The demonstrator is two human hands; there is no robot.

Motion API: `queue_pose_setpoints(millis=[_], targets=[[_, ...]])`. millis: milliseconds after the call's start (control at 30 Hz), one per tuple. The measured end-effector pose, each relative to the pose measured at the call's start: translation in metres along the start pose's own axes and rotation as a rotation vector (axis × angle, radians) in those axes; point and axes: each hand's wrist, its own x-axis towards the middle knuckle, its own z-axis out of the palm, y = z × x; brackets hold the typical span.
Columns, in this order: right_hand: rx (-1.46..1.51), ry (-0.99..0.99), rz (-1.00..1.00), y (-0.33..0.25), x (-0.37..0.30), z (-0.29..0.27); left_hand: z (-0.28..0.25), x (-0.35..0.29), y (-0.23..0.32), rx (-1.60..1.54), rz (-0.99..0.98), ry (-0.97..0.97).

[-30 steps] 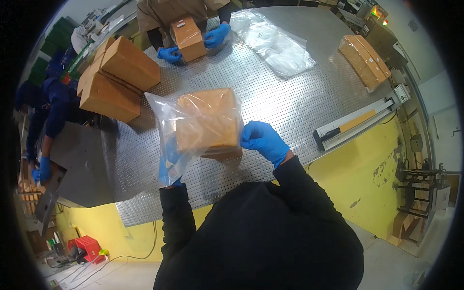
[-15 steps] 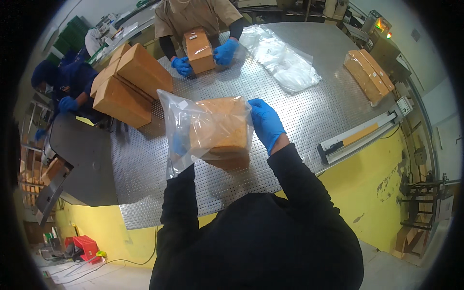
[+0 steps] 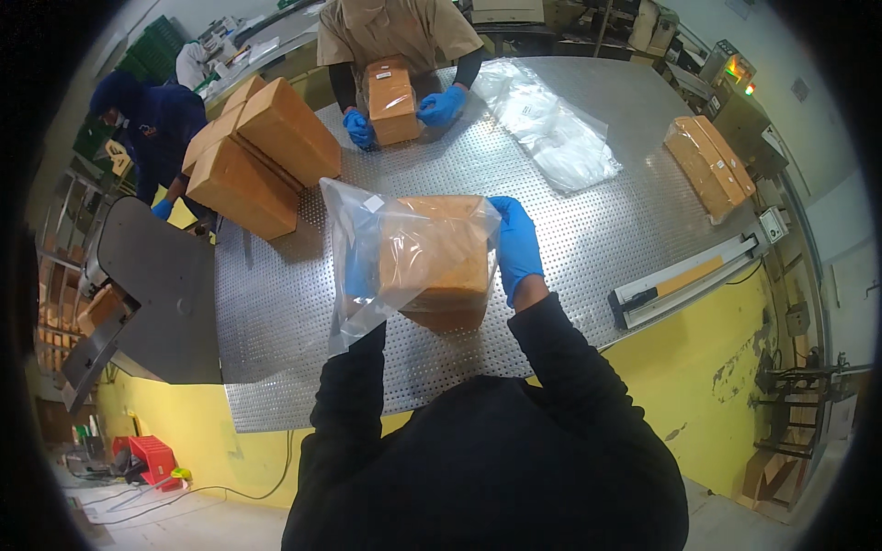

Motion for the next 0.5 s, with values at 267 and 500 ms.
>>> queue_pose_setpoints(millis=[267,500], targets=[[-0.003,-0.086,0.06,0.0,0.017,0.003,-0.006,-0.005,-0.027,0.237,0.104,0.04],[-0.062,-0.015,0.111,0.014,0.024,-0.002,-0.022,0.002,-0.053,0.419,0.149,0.038]])
